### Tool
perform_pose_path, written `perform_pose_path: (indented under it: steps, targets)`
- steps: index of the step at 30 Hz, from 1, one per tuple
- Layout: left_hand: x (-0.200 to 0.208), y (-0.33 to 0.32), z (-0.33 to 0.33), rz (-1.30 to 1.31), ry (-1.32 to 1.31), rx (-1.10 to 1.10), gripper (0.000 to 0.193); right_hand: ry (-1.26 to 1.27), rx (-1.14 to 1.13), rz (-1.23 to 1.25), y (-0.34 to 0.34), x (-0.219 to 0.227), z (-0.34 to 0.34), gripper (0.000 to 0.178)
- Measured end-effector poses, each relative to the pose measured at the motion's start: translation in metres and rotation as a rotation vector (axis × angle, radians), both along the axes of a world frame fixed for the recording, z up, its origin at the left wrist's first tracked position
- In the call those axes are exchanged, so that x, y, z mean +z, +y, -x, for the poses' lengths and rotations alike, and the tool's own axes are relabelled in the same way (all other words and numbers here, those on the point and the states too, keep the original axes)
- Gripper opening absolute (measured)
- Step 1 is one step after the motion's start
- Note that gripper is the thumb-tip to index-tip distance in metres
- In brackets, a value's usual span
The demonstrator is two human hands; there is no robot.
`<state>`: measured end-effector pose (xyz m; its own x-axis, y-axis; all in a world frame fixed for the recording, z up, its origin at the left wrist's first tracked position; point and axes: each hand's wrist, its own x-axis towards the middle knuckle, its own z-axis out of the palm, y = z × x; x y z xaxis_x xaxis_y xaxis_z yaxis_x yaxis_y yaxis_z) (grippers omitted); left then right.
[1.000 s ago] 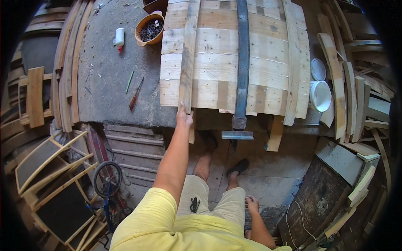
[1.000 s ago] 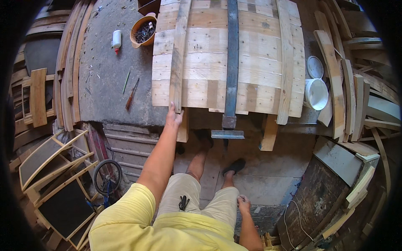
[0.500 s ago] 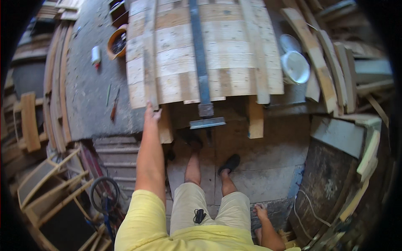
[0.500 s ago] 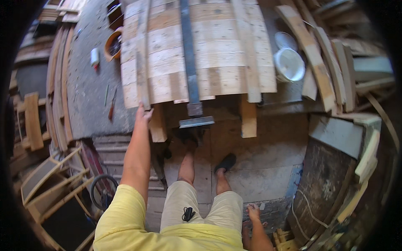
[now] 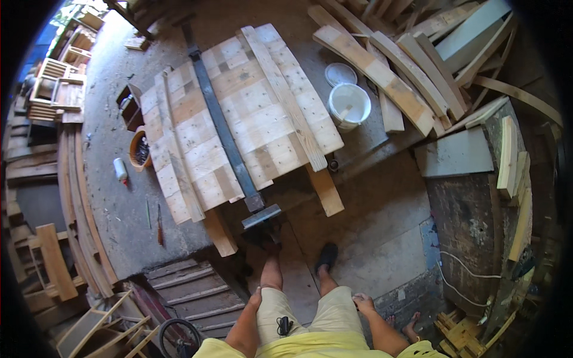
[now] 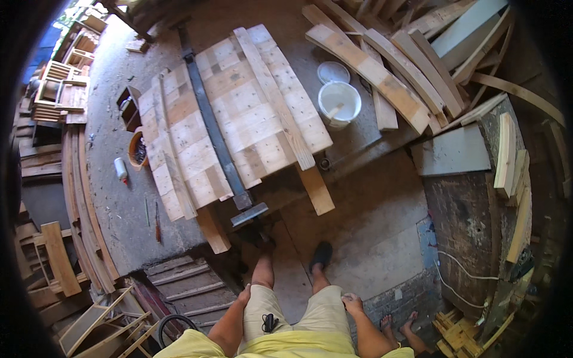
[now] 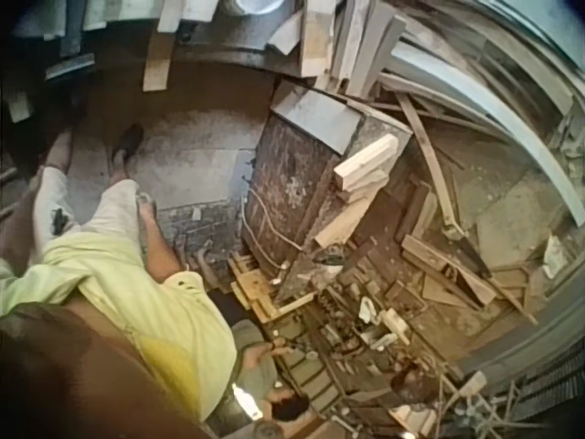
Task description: The person assembles a wooden structure by placing planks and hammering nails into them. They use a hammer to secure the planks together, working methodically across the surface.
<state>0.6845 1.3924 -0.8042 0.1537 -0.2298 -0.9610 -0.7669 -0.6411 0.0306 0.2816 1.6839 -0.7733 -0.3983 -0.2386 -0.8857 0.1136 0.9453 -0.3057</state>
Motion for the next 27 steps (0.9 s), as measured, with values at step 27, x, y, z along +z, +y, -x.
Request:
perform_pose_path:
  steps: [27]
  targets:
    - [0.146, -0.107, -0.109, -0.026, 0.377, -0.645, 0.084, -0.662, 0.325, -0.246, -0.305, 0.185, -0.058, 0.041]
